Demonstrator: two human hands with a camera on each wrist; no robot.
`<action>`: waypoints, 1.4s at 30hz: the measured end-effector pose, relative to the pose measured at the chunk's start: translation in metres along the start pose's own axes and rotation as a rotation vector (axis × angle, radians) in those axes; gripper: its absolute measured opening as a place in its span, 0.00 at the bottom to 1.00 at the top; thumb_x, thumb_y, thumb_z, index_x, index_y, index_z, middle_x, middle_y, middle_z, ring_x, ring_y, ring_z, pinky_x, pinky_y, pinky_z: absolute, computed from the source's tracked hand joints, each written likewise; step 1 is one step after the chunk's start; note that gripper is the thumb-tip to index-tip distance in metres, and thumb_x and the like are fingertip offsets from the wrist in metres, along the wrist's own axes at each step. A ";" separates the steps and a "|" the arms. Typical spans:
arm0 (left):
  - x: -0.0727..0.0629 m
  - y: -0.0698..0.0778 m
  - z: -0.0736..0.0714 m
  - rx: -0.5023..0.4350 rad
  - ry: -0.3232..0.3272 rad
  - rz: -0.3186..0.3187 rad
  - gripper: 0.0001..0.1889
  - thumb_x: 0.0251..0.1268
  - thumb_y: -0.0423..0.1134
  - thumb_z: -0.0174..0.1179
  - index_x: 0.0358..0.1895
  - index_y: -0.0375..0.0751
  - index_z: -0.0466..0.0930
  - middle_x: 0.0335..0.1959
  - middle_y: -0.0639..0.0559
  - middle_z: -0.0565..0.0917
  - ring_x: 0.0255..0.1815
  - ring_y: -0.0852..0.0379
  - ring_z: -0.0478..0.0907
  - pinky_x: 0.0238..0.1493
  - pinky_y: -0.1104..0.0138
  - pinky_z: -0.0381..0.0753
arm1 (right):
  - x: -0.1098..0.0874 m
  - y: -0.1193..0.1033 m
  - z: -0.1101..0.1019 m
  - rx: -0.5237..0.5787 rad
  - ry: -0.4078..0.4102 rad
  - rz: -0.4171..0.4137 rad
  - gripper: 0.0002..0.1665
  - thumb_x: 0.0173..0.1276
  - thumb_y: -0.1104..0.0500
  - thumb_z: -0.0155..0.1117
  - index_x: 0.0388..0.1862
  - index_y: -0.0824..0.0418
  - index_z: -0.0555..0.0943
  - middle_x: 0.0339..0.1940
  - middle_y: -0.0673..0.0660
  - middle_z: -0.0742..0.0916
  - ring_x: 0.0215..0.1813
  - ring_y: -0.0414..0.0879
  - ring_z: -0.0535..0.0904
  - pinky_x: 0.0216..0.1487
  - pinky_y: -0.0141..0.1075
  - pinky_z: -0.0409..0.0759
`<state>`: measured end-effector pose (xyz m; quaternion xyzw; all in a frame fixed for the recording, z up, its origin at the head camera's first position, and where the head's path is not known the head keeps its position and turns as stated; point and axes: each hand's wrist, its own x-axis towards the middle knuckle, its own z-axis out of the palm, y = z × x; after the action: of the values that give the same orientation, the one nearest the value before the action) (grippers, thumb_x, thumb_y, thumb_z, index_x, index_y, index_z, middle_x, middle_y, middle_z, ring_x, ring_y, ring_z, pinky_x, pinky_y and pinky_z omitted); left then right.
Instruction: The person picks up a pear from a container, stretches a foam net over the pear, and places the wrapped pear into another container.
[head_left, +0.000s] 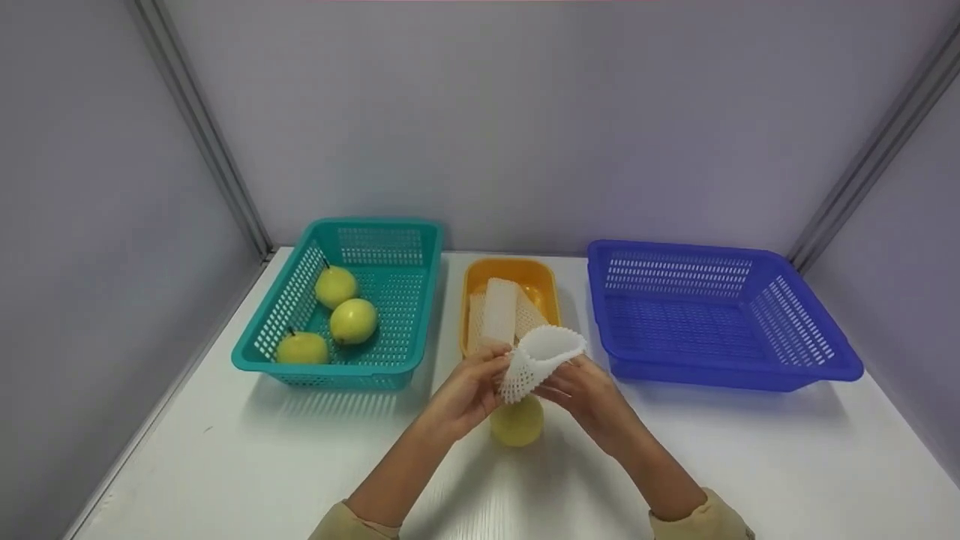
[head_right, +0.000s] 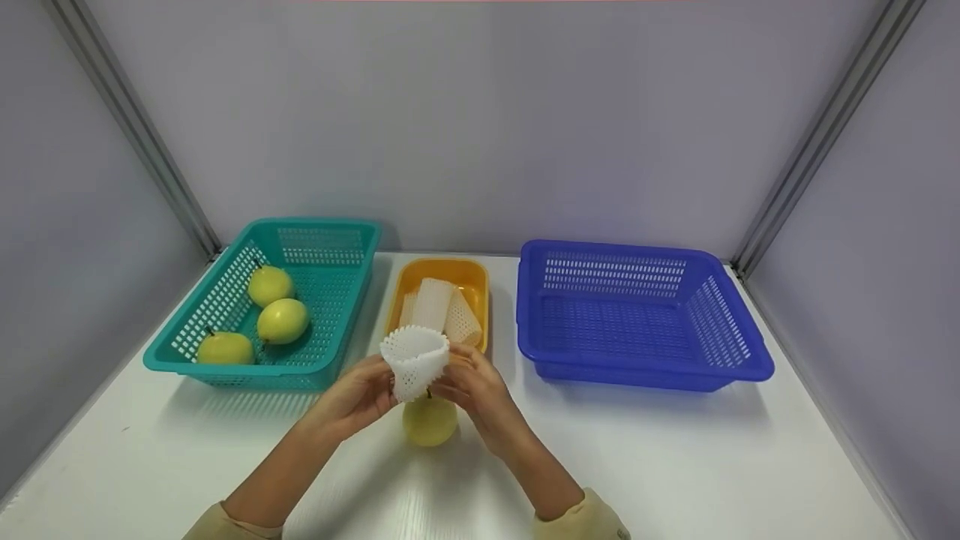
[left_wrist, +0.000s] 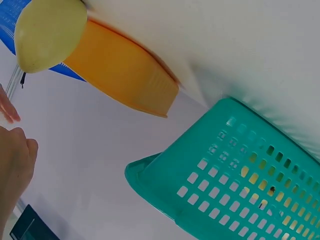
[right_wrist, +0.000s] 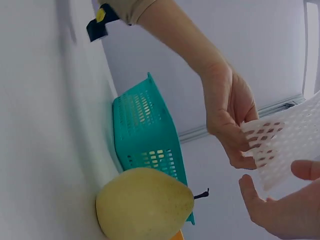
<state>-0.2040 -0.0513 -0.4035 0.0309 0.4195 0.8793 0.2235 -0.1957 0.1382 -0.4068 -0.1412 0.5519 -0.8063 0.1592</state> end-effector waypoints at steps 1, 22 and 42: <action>0.001 0.000 0.001 0.012 0.001 0.003 0.08 0.69 0.32 0.46 0.47 0.35 0.68 0.45 0.43 0.72 0.45 0.53 0.73 0.47 0.64 0.75 | 0.000 0.000 0.000 0.068 -0.020 0.030 0.23 0.73 0.61 0.43 0.64 0.68 0.59 0.56 0.63 0.75 0.57 0.55 0.71 0.60 0.47 0.64; 0.004 -0.001 -0.004 0.293 0.065 0.084 0.20 0.62 0.28 0.45 0.58 0.30 0.63 0.50 0.41 0.75 0.49 0.48 0.73 0.45 0.62 0.75 | 0.004 -0.001 -0.007 0.528 0.023 0.224 0.19 0.75 0.59 0.39 0.47 0.68 0.76 0.50 0.61 0.77 0.56 0.52 0.68 0.63 0.41 0.60; 0.013 -0.039 -0.037 0.591 0.364 0.090 0.12 0.62 0.34 0.52 0.46 0.30 0.72 0.43 0.44 0.76 0.43 0.52 0.72 0.40 0.64 0.74 | 0.000 0.042 -0.026 0.269 0.174 0.351 0.13 0.73 0.58 0.44 0.36 0.59 0.77 0.34 0.52 0.79 0.37 0.43 0.74 0.40 0.33 0.71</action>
<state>-0.2100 -0.0515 -0.4591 -0.0447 0.6873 0.7197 0.0874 -0.2021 0.1463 -0.4553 0.0494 0.4674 -0.8415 0.2663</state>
